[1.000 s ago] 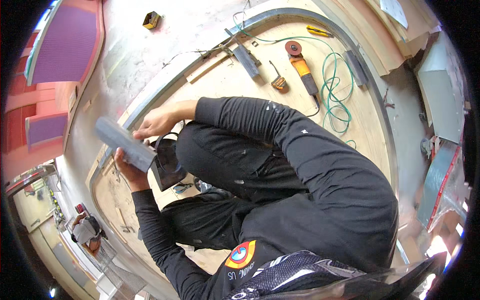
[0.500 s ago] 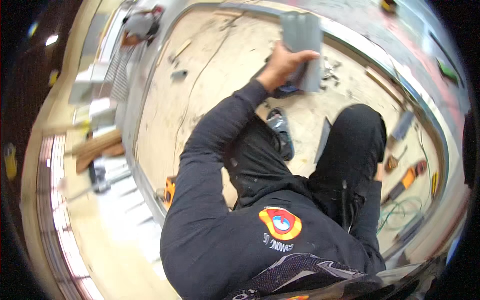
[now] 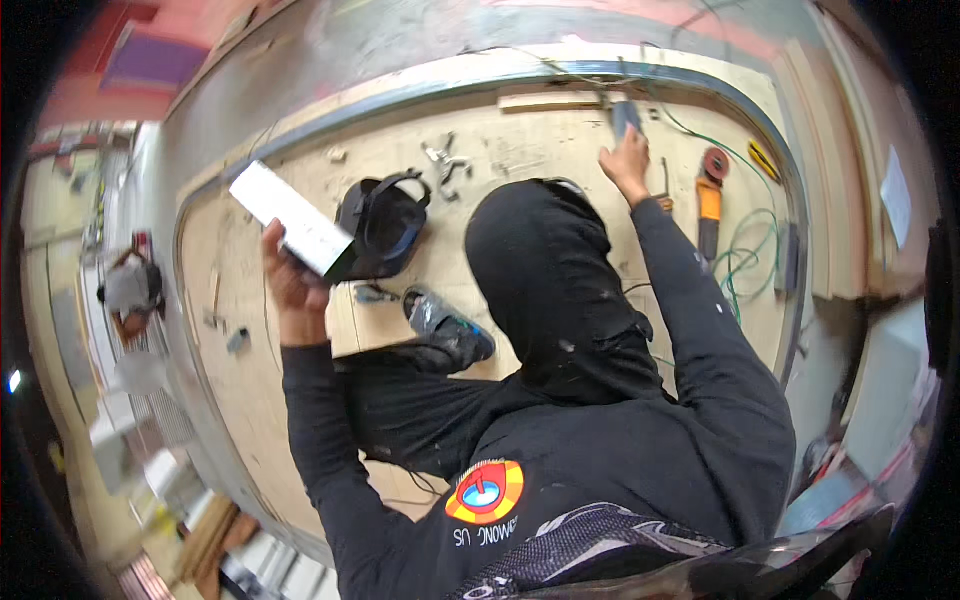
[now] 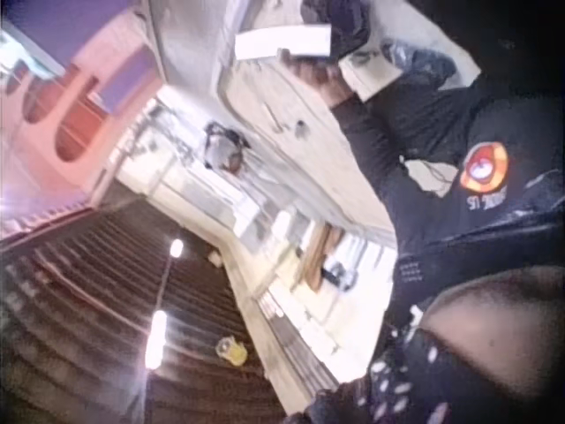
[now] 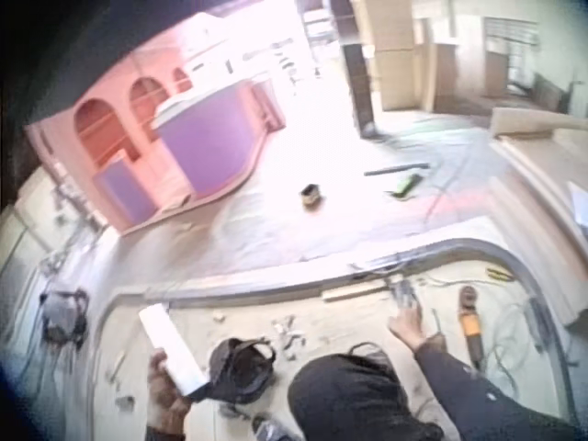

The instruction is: Marking metal square tubing with a speed square and cutting it with an angle grinder.

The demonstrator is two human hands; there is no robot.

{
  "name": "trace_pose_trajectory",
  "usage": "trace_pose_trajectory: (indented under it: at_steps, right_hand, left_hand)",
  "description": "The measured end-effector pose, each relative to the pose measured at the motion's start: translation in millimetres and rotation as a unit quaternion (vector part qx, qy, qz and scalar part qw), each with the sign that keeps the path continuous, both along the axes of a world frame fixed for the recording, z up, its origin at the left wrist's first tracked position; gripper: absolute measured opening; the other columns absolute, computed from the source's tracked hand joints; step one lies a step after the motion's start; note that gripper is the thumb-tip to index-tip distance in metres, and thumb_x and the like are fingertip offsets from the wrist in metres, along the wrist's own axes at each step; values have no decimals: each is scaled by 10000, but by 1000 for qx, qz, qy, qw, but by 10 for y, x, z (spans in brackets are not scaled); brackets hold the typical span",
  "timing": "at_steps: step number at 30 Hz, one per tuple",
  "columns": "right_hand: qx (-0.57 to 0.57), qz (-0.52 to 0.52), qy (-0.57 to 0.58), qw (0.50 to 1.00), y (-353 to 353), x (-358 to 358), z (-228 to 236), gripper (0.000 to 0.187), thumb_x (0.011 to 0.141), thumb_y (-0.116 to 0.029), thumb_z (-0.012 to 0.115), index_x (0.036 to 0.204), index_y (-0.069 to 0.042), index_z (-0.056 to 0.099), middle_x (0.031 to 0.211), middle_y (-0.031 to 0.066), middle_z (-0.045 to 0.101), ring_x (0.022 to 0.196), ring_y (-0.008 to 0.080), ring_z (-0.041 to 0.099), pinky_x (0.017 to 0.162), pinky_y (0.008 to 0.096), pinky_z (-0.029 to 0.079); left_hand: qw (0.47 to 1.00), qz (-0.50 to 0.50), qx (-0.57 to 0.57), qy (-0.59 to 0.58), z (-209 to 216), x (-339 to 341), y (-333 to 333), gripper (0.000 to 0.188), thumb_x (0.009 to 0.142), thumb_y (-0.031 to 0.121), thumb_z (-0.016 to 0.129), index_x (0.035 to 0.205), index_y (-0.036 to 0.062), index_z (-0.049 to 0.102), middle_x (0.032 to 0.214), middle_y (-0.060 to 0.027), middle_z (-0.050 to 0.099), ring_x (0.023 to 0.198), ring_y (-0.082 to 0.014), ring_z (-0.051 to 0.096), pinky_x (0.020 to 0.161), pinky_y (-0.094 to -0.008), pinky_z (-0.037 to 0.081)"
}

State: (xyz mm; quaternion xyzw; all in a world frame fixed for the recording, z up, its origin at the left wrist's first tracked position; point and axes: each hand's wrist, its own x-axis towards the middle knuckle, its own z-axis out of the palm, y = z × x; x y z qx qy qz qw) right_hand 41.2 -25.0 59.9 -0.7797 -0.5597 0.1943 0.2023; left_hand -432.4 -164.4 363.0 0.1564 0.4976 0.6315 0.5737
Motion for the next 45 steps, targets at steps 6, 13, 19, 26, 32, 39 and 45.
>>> trace_pose_trajectory:
  at_steps: [6,13,19,26,32,39,45]
  right_hand:
    - [-102,-95,-9,990,424,547,-198,775,875,-211,579,1524,46,244,1433,310,446,1339,435,468,1116,520,371]
    - [-149,-105,88,979,522,297,-55,546,793,-322,686,1163,78,658,1115,237,714,1067,399,683,945,450,528]
    - [-2,-100,384,918,1058,194,67,323,859,-326,715,793,-10,702,702,76,663,569,166,587,553,328,492]
    - [-113,170,403,892,1217,-536,618,426,959,-397,658,1187,-38,656,948,107,709,817,188,667,740,332,546]
    - [-59,488,65,869,-741,-715,-98,219,816,-268,703,807,-54,661,796,192,624,799,406,634,688,487,491]
    - [-24,387,98,917,-849,-476,-459,117,860,-191,721,828,-81,699,782,129,680,702,323,667,643,413,518]
    - [-31,381,132,915,-743,-631,-465,108,847,-165,730,796,-87,677,739,124,660,653,330,645,598,410,502]
  left_hand:
    - [999,7,-50,9,177,140,-65,582,852,496,719,1197,41,610,1001,-156,722,898,-344,723,797,-497,614]
    - [992,101,-80,4,337,58,-503,652,821,542,732,1165,3,605,976,-196,696,907,-371,694,844,-536,573]
    - [992,94,-85,-28,302,143,-469,777,805,567,734,1294,13,496,1038,-217,644,969,-392,645,914,-548,516]
    - [990,87,-82,-81,222,116,-431,834,810,587,717,1282,-54,468,1075,-232,608,984,-393,635,914,-557,528]
    - [980,91,-101,-144,-9,108,-413,854,846,580,680,1351,-58,420,1097,-277,615,1032,-416,649,904,-587,561]
    - [952,114,-208,-192,-230,192,-147,748,842,577,651,1291,6,471,1043,-224,630,940,-390,687,832,-555,591]
    - [929,188,-205,-246,-172,50,6,786,837,599,651,1310,-1,467,1083,-234,618,962,-385,679,849,-546,585]
